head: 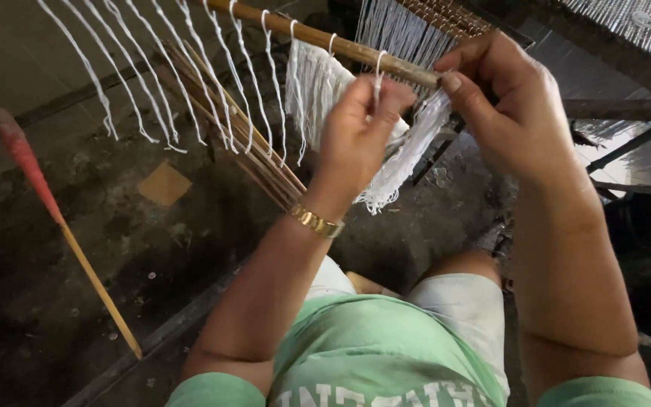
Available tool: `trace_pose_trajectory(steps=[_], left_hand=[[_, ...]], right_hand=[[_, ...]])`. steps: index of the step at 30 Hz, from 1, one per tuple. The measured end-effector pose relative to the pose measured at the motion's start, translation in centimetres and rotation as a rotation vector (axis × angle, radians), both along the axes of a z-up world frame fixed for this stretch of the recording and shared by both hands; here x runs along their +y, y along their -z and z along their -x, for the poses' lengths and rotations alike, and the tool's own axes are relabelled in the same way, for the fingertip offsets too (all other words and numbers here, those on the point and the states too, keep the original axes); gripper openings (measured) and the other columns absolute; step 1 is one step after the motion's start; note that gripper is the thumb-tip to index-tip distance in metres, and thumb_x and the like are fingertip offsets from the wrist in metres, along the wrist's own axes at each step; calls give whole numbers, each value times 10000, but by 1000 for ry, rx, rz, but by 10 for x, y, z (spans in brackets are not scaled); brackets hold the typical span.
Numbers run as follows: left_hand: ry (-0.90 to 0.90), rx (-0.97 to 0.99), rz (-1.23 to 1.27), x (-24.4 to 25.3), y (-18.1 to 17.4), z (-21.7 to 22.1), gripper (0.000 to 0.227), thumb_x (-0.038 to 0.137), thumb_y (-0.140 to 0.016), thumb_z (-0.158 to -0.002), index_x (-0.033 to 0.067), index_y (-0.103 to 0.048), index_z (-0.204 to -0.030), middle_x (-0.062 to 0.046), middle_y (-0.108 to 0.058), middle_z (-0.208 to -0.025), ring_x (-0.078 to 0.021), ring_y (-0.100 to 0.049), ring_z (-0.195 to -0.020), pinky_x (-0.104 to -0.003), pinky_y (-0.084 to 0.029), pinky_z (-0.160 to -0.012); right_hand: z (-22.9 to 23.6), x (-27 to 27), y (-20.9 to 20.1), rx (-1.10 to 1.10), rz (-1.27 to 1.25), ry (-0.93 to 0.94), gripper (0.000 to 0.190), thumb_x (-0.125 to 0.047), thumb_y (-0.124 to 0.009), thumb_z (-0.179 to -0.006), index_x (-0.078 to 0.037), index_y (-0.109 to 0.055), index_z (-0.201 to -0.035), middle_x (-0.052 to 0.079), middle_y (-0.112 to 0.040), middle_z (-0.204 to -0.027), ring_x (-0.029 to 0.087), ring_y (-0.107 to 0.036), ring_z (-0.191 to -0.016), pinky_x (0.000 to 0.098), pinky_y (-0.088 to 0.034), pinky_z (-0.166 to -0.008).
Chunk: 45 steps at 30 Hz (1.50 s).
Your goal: The person ties white yarn strands onto thin wooden rods using a simple knotting method. They repeatedly pick up a rod, tie a bundle of yarn, and place the rod back on a metal rack. The process is repeated for multiple rods.
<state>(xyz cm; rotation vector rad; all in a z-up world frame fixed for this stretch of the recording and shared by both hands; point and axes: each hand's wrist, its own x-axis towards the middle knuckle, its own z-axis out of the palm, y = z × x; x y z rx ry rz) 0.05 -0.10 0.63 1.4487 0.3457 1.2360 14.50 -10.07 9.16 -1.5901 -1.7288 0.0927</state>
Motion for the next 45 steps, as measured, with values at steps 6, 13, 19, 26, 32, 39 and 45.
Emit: trace_pose_trajectory(steps=[6, 13, 19, 26, 32, 39, 45], left_hand=[[5, 173, 98, -4, -6, 8, 188, 284, -586, -1027, 123, -669, -978, 18, -582, -758, -43, -433, -456, -151, -354, -336], [-57, 59, 20, -5, 2, 2, 128, 235, -635, -999, 144, -698, -1063, -11, -752, -939, -45, -502, -593, -188, -392, -465], [-148, 28, -222, -1, 2, 3, 178, 217, -580, -1031, 86, -679, -1099, -44, -716, -1040, -166, -706, -998, -297, -596, -891], [84, -25, 158, -9, -7, 4, 453, 405, -545, -1000, 101, -569, -1335, -69, -712, -1183, -216, -730, -1029, -288, -631, -851], [-42, -43, 127, -8, -12, 13, 312, 349, -569, -1001, 85, -663, -1138, -59, -747, -1052, -150, -726, -911, -203, -638, -751], [-111, -270, 214, 19, -19, 61, 317, 336, -654, -962, 71, -623, -1131, -100, -694, -1018, -179, -711, -763, -330, -669, -693], [-219, -190, -101, 17, -34, 106, 257, 315, -529, -1097, 74, -580, -1169, -76, -632, -889, -103, -558, -626, -199, -472, -496]], right_hand=[[-1, 3, 4, 6, 3, -37, 120, -200, -593, -1157, -92, -617, -1204, -37, -519, -791, 74, -430, -650, 255, -352, -610], [0, 6, 10, 64, -7, -49, 109, -186, -626, -1133, -88, -641, -1179, -51, -523, -809, 57, -400, -664, 236, -327, -612], [-1, 10, 18, 66, -70, 53, 180, -237, -800, -1065, -112, -671, -1053, -58, -567, -827, 44, -406, -680, 224, -323, -599], [4, 11, 17, 96, -64, -57, 179, -185, -752, -1084, -62, -626, -1055, 3, -628, -852, 52, -462, -640, 209, -361, -547], [7, 2, 7, 67, 35, -64, 74, -56, -663, -1050, -38, -649, -1120, 31, -665, -876, 74, -556, -657, 203, -411, -538], [-84, -24, 29, 137, 120, 146, 158, 53, -555, -1069, -1, -652, -1183, 85, -615, -926, 99, -477, -640, 214, -388, -517], [-229, 8, 104, -196, -2, 638, 339, -1, -557, -926, -60, -820, -1130, 130, -718, -1007, 201, -575, -749, 394, -482, -553]])
